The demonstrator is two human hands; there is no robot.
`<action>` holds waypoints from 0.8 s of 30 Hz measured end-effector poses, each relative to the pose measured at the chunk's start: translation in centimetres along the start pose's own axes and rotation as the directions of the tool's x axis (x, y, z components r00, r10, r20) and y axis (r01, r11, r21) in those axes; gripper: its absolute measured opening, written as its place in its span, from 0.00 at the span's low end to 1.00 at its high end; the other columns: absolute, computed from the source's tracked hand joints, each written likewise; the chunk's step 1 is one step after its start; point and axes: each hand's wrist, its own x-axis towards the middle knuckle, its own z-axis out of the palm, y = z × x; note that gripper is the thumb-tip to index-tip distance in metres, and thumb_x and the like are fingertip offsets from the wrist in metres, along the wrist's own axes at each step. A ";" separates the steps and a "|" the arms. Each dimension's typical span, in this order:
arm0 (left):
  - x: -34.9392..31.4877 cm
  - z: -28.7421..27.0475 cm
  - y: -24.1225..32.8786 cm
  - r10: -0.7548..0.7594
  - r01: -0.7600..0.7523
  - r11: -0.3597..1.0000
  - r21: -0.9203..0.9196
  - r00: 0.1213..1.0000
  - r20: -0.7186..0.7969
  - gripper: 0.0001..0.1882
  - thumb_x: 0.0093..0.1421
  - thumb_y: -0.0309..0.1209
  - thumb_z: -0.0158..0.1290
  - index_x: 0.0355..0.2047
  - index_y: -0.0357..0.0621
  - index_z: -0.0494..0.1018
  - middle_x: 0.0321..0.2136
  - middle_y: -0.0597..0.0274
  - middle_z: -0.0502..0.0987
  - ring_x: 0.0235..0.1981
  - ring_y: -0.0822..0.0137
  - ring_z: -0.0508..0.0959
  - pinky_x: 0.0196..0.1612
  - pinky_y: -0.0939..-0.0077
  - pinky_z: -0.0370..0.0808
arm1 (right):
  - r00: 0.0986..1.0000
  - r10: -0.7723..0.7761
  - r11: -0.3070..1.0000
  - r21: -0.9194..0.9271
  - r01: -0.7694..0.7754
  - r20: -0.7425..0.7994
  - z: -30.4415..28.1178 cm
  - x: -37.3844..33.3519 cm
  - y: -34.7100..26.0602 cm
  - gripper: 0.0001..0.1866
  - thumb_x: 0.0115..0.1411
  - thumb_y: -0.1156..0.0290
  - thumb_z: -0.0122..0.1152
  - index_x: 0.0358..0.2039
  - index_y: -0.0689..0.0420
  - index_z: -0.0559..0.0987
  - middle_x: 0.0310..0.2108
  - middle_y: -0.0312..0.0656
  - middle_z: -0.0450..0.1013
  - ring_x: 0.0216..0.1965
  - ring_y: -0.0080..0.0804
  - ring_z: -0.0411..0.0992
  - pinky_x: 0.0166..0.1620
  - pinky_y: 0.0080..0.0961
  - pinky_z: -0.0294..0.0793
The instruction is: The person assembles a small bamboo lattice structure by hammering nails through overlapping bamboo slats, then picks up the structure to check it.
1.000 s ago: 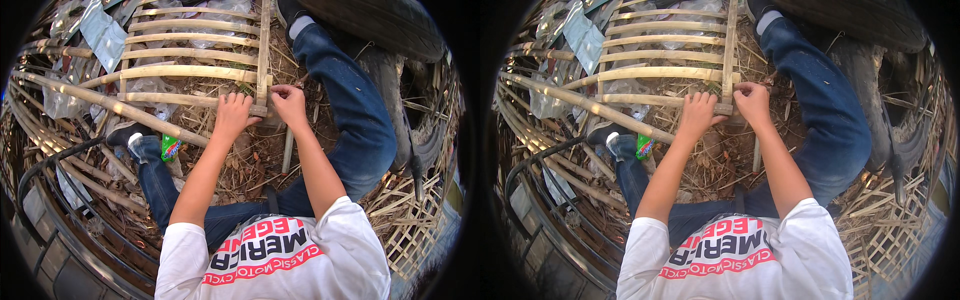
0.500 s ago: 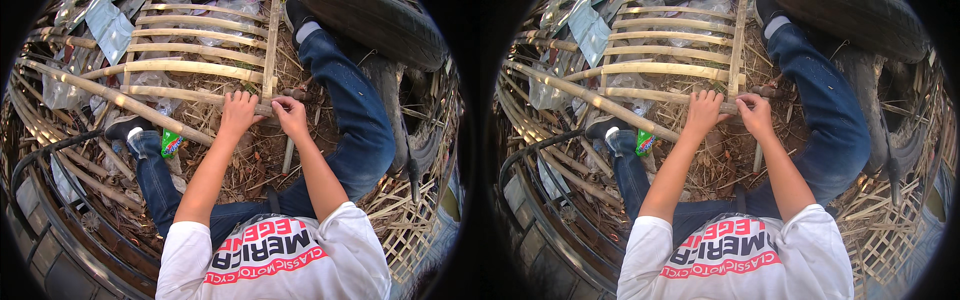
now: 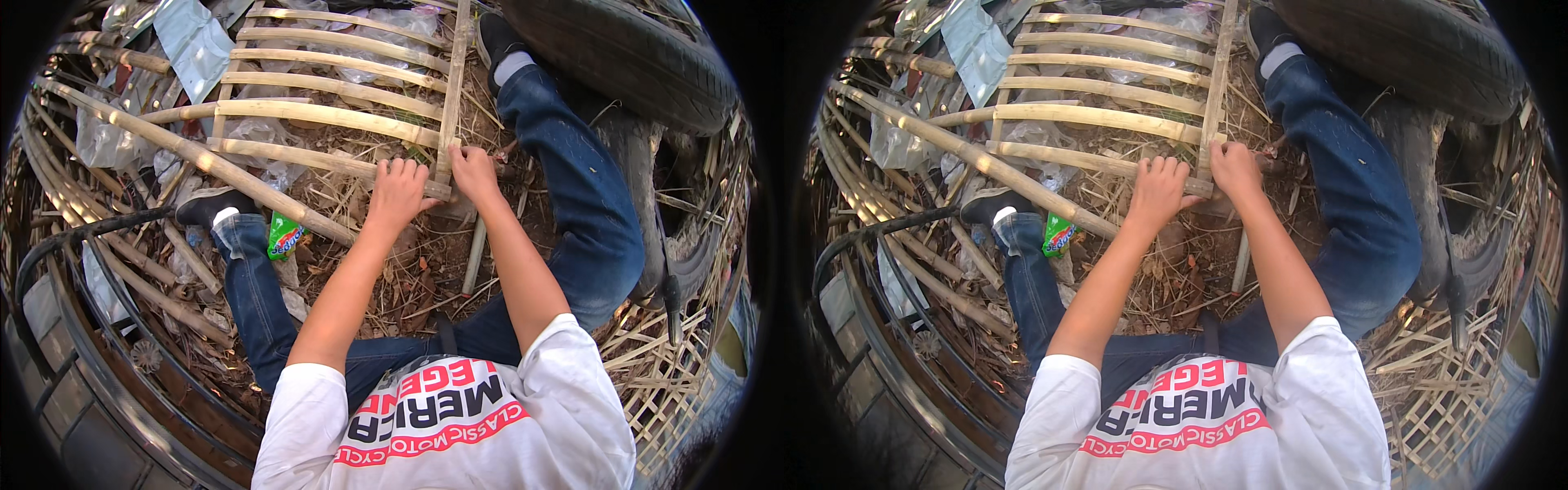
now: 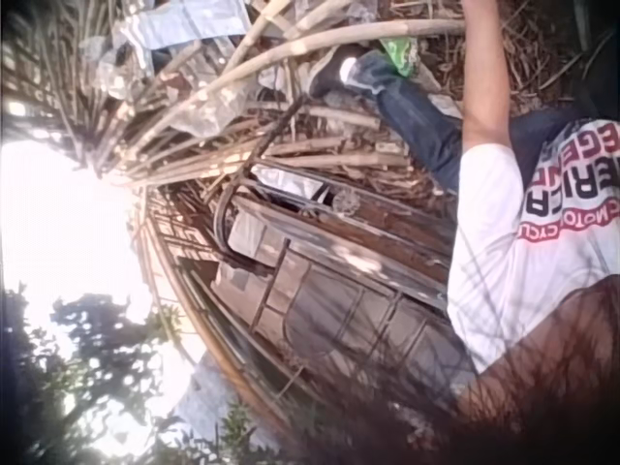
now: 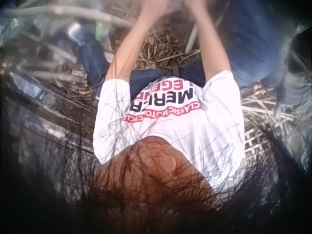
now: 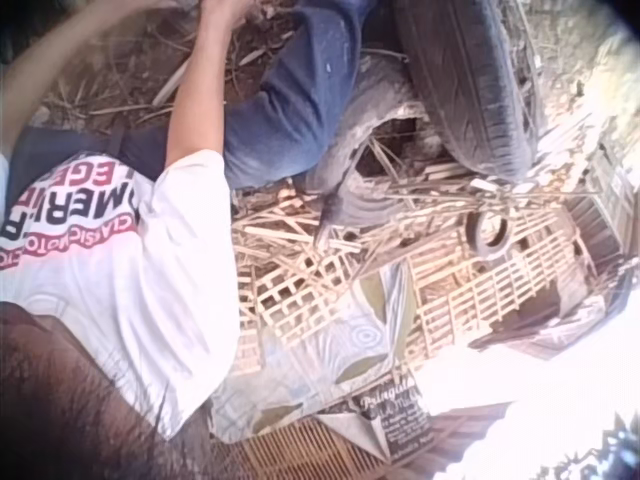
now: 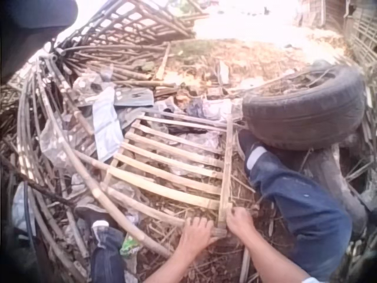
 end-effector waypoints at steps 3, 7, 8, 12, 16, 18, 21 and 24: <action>0.0 -0.2 -0.2 0.011 -0.011 1.000 0.006 1.000 -0.012 0.31 0.43 0.57 0.61 0.36 0.45 0.69 0.31 0.62 0.68 0.38 0.62 0.68 0.47 0.62 0.61 | 0.995 0.032 0.995 -0.096 -0.023 0.097 -0.2 -0.1 0.0 0.22 0.53 0.52 0.62 0.35 0.62 0.82 0.31 0.54 0.78 0.37 0.49 0.77 0.43 0.39 0.74; 0.1 -1.0 -0.1 0.027 -0.026 0.999 -0.029 0.999 0.022 0.34 0.42 0.61 0.59 0.36 0.44 0.68 0.31 0.62 0.67 0.38 0.62 0.67 0.47 0.62 0.61 | 0.993 -0.062 0.998 -0.020 0.064 0.098 0.1 0.8 1.8 0.23 0.52 0.55 0.66 0.32 0.66 0.82 0.23 0.53 0.76 0.27 0.43 0.76 0.36 0.34 0.74; 0.2 -1.1 -0.2 0.032 -0.031 0.999 -0.030 0.999 0.029 0.36 0.41 0.63 0.58 0.35 0.44 0.69 0.31 0.62 0.68 0.38 0.62 0.68 0.48 0.62 0.61 | 0.993 -0.061 0.998 -0.021 0.064 0.100 0.1 1.0 1.9 0.23 0.52 0.55 0.66 0.32 0.66 0.82 0.23 0.53 0.76 0.27 0.43 0.76 0.36 0.34 0.74; 0.1 -0.9 -0.2 0.018 -0.017 0.999 -0.040 1.000 0.022 0.37 0.41 0.66 0.57 0.34 0.44 0.69 0.31 0.61 0.68 0.39 0.61 0.67 0.49 0.61 0.61 | 0.993 -0.013 1.000 0.027 0.010 0.114 0.0 1.0 1.7 0.21 0.52 0.57 0.68 0.29 0.67 0.82 0.19 0.48 0.75 0.23 0.33 0.73 0.31 0.30 0.72; 0.0 -0.6 0.0 0.010 -0.013 0.998 -0.066 0.999 -0.041 0.35 0.42 0.61 0.59 0.34 0.42 0.68 0.30 0.60 0.67 0.37 0.60 0.67 0.48 0.61 0.61 | 0.992 -0.019 0.998 0.066 0.011 0.123 -0.2 1.1 2.3 0.19 0.52 0.59 0.68 0.28 0.65 0.82 0.16 0.42 0.73 0.20 0.26 0.70 0.29 0.28 0.70; 0.1 -0.6 0.2 -0.001 -0.002 0.998 -0.063 0.999 -0.052 0.33 0.43 0.60 0.59 0.34 0.43 0.68 0.30 0.60 0.67 0.37 0.60 0.67 0.48 0.61 0.61 | 0.993 -0.032 0.997 0.071 0.024 0.117 -0.2 1.1 2.7 0.19 0.52 0.58 0.68 0.28 0.65 0.82 0.16 0.42 0.73 0.20 0.26 0.70 0.29 0.28 0.70; 0.2 -0.3 0.3 -0.004 0.000 0.999 -0.055 0.998 -0.070 0.32 0.44 0.60 0.58 0.33 0.43 0.68 0.30 0.60 0.67 0.37 0.61 0.67 0.48 0.60 0.61 | 0.985 -0.021 0.997 0.071 0.009 0.170 -1.0 1.4 2.3 0.18 0.50 0.59 0.69 0.28 0.64 0.82 0.19 0.46 0.75 0.23 0.32 0.73 0.32 0.30 0.72; 0.5 0.0 0.2 -0.046 0.046 0.999 0.011 0.999 -0.015 0.34 0.44 0.63 0.56 0.34 0.44 0.69 0.31 0.62 0.68 0.38 0.62 0.67 0.50 0.60 0.59 | 0.981 -0.060 0.998 0.045 0.052 0.186 -1.1 1.6 2.5 0.17 0.49 0.60 0.70 0.29 0.64 0.83 0.23 0.51 0.77 0.26 0.37 0.77 0.35 0.31 0.74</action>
